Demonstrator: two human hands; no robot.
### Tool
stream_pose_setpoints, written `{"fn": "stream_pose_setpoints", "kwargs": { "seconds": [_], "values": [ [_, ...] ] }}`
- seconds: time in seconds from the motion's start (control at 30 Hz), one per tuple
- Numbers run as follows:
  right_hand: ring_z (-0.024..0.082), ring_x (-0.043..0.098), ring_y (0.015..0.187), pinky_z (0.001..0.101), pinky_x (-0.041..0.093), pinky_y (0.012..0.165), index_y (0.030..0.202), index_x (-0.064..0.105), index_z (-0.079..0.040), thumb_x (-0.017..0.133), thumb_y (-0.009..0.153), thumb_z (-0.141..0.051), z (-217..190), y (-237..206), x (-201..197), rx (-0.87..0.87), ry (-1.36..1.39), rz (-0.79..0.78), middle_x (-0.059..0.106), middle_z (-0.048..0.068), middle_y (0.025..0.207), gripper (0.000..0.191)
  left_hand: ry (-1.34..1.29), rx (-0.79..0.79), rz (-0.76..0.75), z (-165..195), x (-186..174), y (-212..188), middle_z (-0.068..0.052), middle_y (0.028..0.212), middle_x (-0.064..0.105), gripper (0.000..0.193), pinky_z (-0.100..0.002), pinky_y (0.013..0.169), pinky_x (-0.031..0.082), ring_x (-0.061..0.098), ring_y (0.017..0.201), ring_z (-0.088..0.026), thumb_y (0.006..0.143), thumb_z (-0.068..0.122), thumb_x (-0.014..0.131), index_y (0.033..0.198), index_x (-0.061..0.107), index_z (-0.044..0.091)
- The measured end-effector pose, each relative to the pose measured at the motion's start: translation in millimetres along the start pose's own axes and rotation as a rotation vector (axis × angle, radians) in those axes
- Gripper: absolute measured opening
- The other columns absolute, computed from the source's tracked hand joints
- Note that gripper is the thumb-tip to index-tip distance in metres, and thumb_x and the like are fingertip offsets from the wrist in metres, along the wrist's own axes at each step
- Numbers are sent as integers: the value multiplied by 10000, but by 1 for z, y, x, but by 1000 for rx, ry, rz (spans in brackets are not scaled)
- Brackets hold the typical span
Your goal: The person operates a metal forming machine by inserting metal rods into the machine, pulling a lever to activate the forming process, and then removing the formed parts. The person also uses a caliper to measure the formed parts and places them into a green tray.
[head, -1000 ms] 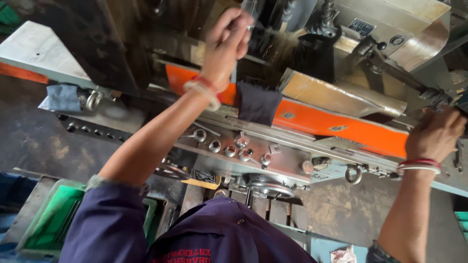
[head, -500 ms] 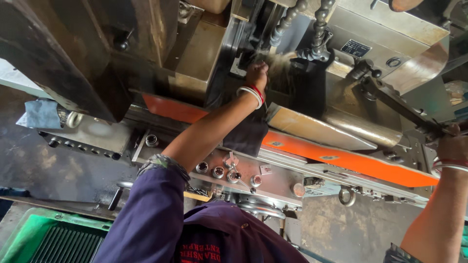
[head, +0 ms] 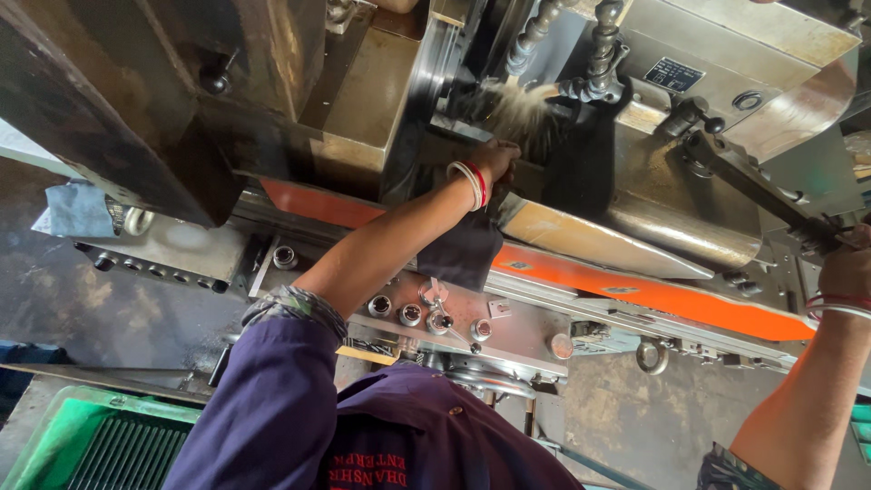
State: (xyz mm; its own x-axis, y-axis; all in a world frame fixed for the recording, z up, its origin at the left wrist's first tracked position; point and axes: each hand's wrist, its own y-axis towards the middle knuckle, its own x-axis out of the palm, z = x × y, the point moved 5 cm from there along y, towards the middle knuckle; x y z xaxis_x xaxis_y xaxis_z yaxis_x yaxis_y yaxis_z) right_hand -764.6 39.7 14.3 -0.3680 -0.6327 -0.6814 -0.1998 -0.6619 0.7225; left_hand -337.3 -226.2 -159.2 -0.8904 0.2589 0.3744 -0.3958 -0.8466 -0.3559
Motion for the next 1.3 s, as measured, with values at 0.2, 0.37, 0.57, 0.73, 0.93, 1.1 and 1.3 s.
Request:
{"fn": "stream_pose_setpoints", "kwargs": {
  "seconds": [0.2,0.37,0.57,0.73,0.93,1.1,1.3],
  "values": [
    [323,705,823,386,543,683,1050,689,29,399,1221,-186,8,0,10,40,55,2,738,180,914,399,65,2,31,-5,-5,7,22,674,605,153,-319,399,349,561,486,-116,905,231,680,1043,642,176],
    [289,696,762,365,543,688,1033,665,25,408,1189,-170,18,2,25,-17,-6,-34,736,159,901,358,17,40,31,-2,-3,6,11,659,605,143,-330,387,337,551,467,-126,902,210,679,1030,643,157],
    [260,698,774,377,529,634,1137,618,46,447,1191,-176,17,4,26,100,235,-176,724,164,897,285,13,54,97,5,-5,0,4,636,597,155,-343,383,338,531,448,-137,889,188,687,1029,632,150],
    [298,701,804,391,535,673,1099,653,36,636,1176,-185,-7,8,2,-9,124,-154,736,186,937,235,-25,272,109,32,2,14,-36,650,610,112,-373,442,430,571,490,-185,880,192,674,934,642,100],
    [316,708,830,389,554,754,1093,647,3,455,1165,-139,8,7,16,-105,-75,-68,726,174,981,249,-218,360,249,65,19,35,-112,651,621,165,-384,483,479,575,508,-222,864,212,627,897,711,74],
    [307,665,652,386,500,588,918,618,-16,374,1179,-209,33,-1,33,-101,-432,-176,656,157,750,406,-255,125,318,76,25,53,-114,667,631,301,-403,494,478,606,530,-246,906,297,602,840,653,7],
    [287,646,595,364,485,553,807,605,-35,373,1180,-258,47,-10,38,-17,-388,-179,632,133,666,493,-151,77,370,83,24,83,-146,675,660,384,-413,503,474,619,533,-251,946,321,531,830,646,-26]
  ]
}}
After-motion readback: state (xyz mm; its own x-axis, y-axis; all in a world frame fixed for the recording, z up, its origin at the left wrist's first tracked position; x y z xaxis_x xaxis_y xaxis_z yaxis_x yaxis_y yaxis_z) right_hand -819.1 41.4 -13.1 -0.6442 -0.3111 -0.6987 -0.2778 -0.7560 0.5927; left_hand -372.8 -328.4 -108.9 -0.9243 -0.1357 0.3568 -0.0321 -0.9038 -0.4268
